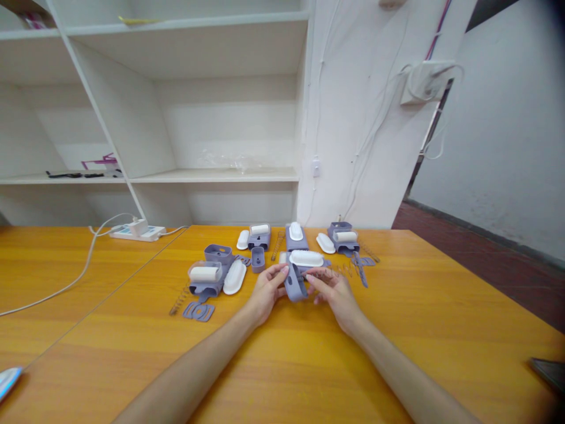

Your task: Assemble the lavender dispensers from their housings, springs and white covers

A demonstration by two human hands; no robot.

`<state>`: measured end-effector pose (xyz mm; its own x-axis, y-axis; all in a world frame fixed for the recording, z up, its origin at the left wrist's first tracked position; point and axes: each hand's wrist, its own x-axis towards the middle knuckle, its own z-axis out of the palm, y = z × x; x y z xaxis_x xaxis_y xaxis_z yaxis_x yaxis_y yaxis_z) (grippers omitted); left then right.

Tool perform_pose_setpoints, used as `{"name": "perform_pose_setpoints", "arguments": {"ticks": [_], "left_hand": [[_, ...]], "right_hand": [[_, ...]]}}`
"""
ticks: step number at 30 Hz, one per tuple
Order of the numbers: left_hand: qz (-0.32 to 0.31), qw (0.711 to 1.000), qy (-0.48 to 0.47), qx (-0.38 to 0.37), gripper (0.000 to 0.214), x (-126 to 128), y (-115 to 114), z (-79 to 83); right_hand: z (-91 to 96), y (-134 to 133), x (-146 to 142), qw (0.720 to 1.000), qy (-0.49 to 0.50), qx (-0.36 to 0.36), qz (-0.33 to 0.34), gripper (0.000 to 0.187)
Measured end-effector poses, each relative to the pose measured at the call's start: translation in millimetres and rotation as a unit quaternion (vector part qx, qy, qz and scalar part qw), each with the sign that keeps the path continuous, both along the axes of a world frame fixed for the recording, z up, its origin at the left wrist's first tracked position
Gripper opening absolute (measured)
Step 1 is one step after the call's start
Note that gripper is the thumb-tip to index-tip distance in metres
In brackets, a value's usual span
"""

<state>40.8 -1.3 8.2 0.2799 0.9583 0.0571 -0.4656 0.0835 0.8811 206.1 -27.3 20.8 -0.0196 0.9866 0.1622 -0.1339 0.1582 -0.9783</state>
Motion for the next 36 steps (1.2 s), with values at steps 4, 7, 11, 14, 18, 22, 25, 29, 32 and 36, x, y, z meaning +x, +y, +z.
{"name": "perform_pose_setpoints", "arguments": {"ticks": [4, 7, 11, 14, 18, 22, 25, 29, 32, 36], "left_hand": [[-0.021, 1.000, -0.002, 0.002, 0.037, -0.7, 0.7, 0.8], [-0.020, 1.000, 0.001, 0.008, 0.038, -0.8, 0.5, 0.7], [-0.016, 1.000, 0.001, 0.010, 0.038, -1.1, -0.3, 0.8], [-0.005, 1.000, -0.003, 0.005, 0.039, -1.3, -0.6, 0.5], [0.000, 1.000, -0.009, -0.001, 0.040, -0.9, -0.3, -0.5], [0.006, 1.000, -0.011, -0.004, 0.041, 0.0, -0.6, -0.3], [0.013, 1.000, -0.011, -0.010, 0.043, 0.6, -1.3, 0.4], [0.013, 1.000, -0.013, -0.004, 0.043, 0.7, -0.9, 0.2], [0.010, 1.000, -0.012, -0.002, 0.042, 0.3, 0.3, -0.7], [0.002, 1.000, -0.007, 0.001, 0.040, 0.0, 0.4, -1.2]], "right_hand": [[0.8, -0.6, -2.1, 1.000, -0.008, 0.004, -0.004, 0.034], [-1.2, 0.1, -2.5, 1.000, -0.010, 0.004, -0.004, 0.033], [-4.6, 1.2, -1.3, 1.000, -0.008, -0.003, 0.003, 0.034], [-6.0, 1.8, 0.2, 1.000, -0.010, -0.003, 0.002, 0.035], [-6.4, 2.2, 0.9, 1.000, -0.020, -0.001, -0.012, 0.034], [-6.5, 2.2, 0.4, 0.999, -0.025, -0.002, -0.025, 0.034], [-6.8, 2.4, 0.4, 0.999, -0.025, 0.002, -0.030, 0.035], [-7.4, 2.7, 0.1, 0.999, -0.028, 0.001, -0.028, 0.035], [-7.7, 2.5, -0.8, 0.999, -0.041, -0.007, -0.022, 0.033], [-7.5, 1.6, -2.1, 0.999, -0.051, -0.005, -0.018, 0.032]]}}
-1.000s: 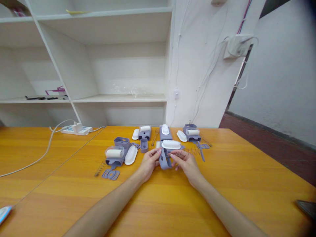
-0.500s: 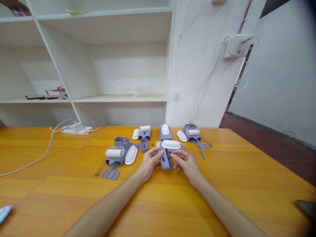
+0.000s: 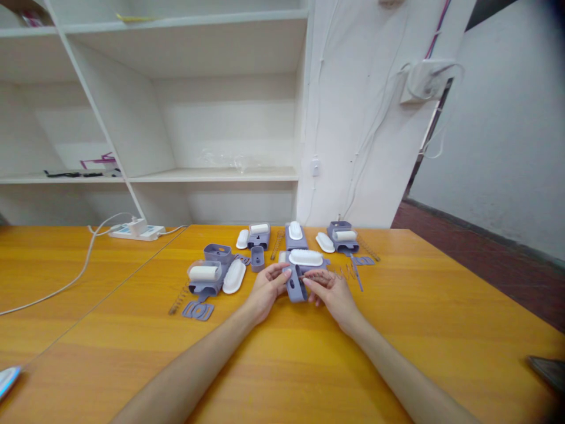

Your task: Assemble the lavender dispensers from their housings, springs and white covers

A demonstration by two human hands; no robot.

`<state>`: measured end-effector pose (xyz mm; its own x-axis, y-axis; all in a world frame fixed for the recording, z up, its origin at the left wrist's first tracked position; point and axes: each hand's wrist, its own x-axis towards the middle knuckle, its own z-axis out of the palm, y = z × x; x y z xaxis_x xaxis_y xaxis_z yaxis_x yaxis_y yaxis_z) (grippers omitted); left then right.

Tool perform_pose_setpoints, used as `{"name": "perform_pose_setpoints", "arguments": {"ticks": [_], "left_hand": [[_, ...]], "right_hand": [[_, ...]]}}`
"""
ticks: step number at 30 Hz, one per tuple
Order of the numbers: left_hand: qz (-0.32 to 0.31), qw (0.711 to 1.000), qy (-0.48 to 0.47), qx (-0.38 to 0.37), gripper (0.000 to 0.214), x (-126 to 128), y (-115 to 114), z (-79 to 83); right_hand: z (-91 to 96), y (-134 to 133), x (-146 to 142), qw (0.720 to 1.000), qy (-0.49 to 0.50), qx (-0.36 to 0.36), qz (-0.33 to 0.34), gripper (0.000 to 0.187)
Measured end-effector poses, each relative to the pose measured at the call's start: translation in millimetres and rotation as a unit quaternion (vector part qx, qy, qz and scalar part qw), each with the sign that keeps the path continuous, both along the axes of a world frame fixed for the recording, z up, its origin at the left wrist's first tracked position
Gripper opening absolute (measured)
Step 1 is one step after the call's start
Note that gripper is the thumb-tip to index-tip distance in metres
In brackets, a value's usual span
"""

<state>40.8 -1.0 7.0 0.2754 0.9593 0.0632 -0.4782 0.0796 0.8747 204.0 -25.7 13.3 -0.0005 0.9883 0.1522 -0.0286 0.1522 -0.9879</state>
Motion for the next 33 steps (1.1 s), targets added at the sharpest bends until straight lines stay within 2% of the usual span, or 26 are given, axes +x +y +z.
{"name": "perform_pose_setpoints", "arguments": {"ticks": [11, 20, 27, 31, 33], "left_hand": [[0.004, 1.000, 0.007, 0.003, 0.039, -0.6, -1.3, 0.2], [-0.017, 1.000, 0.014, 0.013, 0.031, -1.5, -2.6, 0.0], [-0.025, 0.999, 0.016, 0.013, 0.030, -2.3, -4.1, 0.8], [-0.018, 1.000, 0.014, 0.017, 0.031, -0.7, -3.8, 0.3], [-0.010, 1.000, 0.014, 0.020, 0.031, 1.0, -3.4, -0.4]], "right_hand": [[-0.3, -0.3, -2.7, 1.000, 0.005, -0.019, -0.012, 0.032], [-10.1, -0.5, -5.4, 0.999, -0.025, -0.001, 0.019, 0.025], [-12.4, -0.2, -6.3, 0.998, -0.051, -0.024, 0.028, 0.027], [-11.3, 0.2, -7.4, 1.000, -0.017, -0.023, 0.006, 0.031], [-9.4, 0.2, -7.2, 0.999, 0.021, -0.022, -0.014, 0.040]]}}
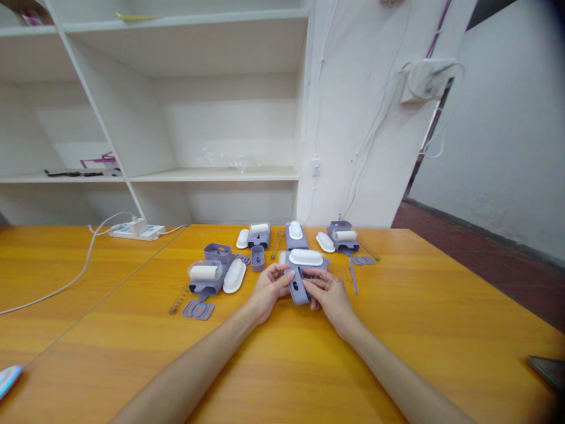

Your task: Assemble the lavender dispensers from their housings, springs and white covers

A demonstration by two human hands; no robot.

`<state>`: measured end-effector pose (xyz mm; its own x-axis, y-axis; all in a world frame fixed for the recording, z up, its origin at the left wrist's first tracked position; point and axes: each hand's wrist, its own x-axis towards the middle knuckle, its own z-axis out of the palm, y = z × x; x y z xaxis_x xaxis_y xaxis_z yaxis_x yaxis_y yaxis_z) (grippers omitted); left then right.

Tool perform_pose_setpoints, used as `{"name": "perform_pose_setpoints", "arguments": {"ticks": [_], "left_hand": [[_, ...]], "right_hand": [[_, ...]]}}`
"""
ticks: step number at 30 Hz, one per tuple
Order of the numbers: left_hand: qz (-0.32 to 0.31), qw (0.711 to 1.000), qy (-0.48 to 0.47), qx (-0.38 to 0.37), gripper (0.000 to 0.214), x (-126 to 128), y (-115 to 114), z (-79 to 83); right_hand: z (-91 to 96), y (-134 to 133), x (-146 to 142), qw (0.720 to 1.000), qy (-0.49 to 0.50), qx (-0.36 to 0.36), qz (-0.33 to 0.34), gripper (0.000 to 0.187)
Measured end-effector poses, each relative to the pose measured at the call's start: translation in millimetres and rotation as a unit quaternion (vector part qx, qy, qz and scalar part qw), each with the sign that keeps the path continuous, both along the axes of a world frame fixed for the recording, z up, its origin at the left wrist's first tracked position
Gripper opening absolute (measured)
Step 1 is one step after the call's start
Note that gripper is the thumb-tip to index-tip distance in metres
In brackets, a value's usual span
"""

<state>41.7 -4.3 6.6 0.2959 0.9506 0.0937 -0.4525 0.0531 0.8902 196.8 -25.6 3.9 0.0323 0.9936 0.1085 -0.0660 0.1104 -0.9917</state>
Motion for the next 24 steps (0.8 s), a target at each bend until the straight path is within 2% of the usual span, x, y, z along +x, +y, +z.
{"name": "perform_pose_setpoints", "arguments": {"ticks": [3, 6, 10, 18, 24], "left_hand": [[0.001, 1.000, 0.008, 0.009, 0.034, 2.4, 0.2, -1.5], [-0.004, 1.000, 0.018, 0.024, 0.036, 3.1, 0.3, -2.9], [-0.013, 0.999, 0.020, 0.029, 0.038, 0.8, 1.1, -4.1], [-0.028, 0.999, 0.031, 0.025, 0.035, -2.9, 2.6, -4.7], [-0.039, 0.999, 0.025, 0.006, 0.034, -4.1, 2.2, -5.7]], "right_hand": [[3.8, 0.1, 2.9, 0.999, 0.040, 0.009, -0.020, 0.057], [6.9, 0.7, 8.0, 0.999, 0.047, 0.013, -0.018, 0.058], [9.4, 2.1, 12.0, 1.000, 0.030, 0.001, 0.011, 0.041], [12.7, 3.1, 12.4, 0.994, -0.108, 0.028, 0.018, 0.018], [11.8, 2.2, 11.3, 0.980, -0.188, 0.050, -0.033, 0.011]]}}
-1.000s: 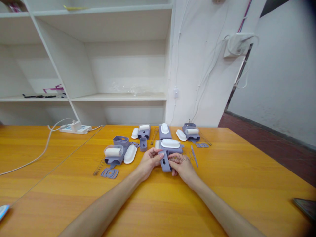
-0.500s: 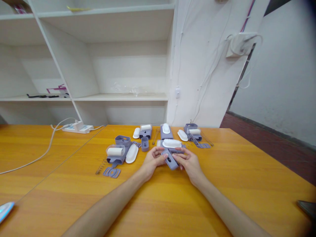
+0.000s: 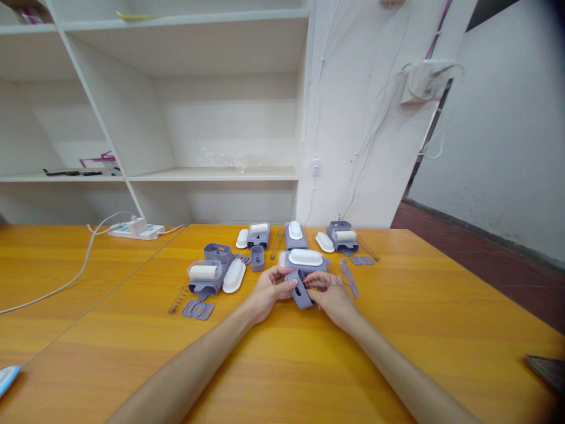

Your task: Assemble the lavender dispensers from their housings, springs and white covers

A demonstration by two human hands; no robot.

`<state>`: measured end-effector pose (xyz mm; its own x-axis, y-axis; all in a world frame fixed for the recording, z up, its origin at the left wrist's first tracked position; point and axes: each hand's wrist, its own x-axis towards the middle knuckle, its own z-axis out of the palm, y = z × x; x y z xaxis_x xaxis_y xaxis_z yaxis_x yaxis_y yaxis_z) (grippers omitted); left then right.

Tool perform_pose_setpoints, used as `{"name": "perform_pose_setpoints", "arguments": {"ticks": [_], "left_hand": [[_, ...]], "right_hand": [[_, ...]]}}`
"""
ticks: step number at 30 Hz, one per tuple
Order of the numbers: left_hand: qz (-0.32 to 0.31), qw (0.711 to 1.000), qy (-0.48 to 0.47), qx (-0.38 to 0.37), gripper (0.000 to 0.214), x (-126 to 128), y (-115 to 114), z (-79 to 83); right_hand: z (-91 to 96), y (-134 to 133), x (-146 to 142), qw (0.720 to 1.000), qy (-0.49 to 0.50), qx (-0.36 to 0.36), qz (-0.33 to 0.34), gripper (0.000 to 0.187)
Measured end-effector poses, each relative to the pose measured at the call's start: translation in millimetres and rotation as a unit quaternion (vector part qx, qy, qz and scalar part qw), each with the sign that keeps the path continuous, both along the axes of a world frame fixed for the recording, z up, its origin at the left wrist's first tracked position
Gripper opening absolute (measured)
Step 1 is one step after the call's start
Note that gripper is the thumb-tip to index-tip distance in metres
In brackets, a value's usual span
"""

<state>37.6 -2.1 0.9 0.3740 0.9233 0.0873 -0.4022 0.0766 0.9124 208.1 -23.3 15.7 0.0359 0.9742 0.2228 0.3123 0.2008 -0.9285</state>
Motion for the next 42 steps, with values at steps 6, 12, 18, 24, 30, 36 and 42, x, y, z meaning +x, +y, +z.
{"name": "perform_pose_setpoints", "arguments": {"ticks": [6, 12, 18, 24, 30, 36, 42], "left_hand": [[-0.006, 1.000, 0.004, -0.008, 0.036, -0.3, -1.3, 1.4], [-0.004, 1.000, 0.001, -0.007, 0.036, 0.2, -1.6, 1.1], [0.011, 1.000, -0.004, 0.006, 0.035, 1.0, -1.8, 4.0], [-0.035, 0.999, 0.010, 0.005, 0.043, 1.5, -8.4, 16.0], [-0.047, 0.999, 0.024, 0.008, 0.038, 1.3, -12.0, 19.1], [-0.022, 0.999, -0.030, -0.001, 0.035, 2.0, -11.9, 17.0], [-0.021, 0.999, -0.007, 0.023, 0.045, 6.1, -10.2, 13.1]], "right_hand": [[4.5, -4.4, -7.0, 1.000, 0.000, 0.011, 0.014, 0.010], [10.7, -8.1, -10.0, 1.000, -0.013, 0.011, 0.021, 0.007], [3.4, -1.1, -6.9, 0.994, 0.105, -0.014, 0.007, 0.018], [2.3, -1.9, -4.2, 0.973, 0.217, -0.064, 0.032, 0.057], [0.7, -4.0, -1.3, 0.970, 0.243, -0.016, 0.001, 0.046], [-6.9, -6.4, -6.9, 0.966, 0.255, -0.017, 0.035, 0.047], [-2.6, -8.5, -9.4, 0.969, 0.220, -0.029, 0.106, 0.038]]}}
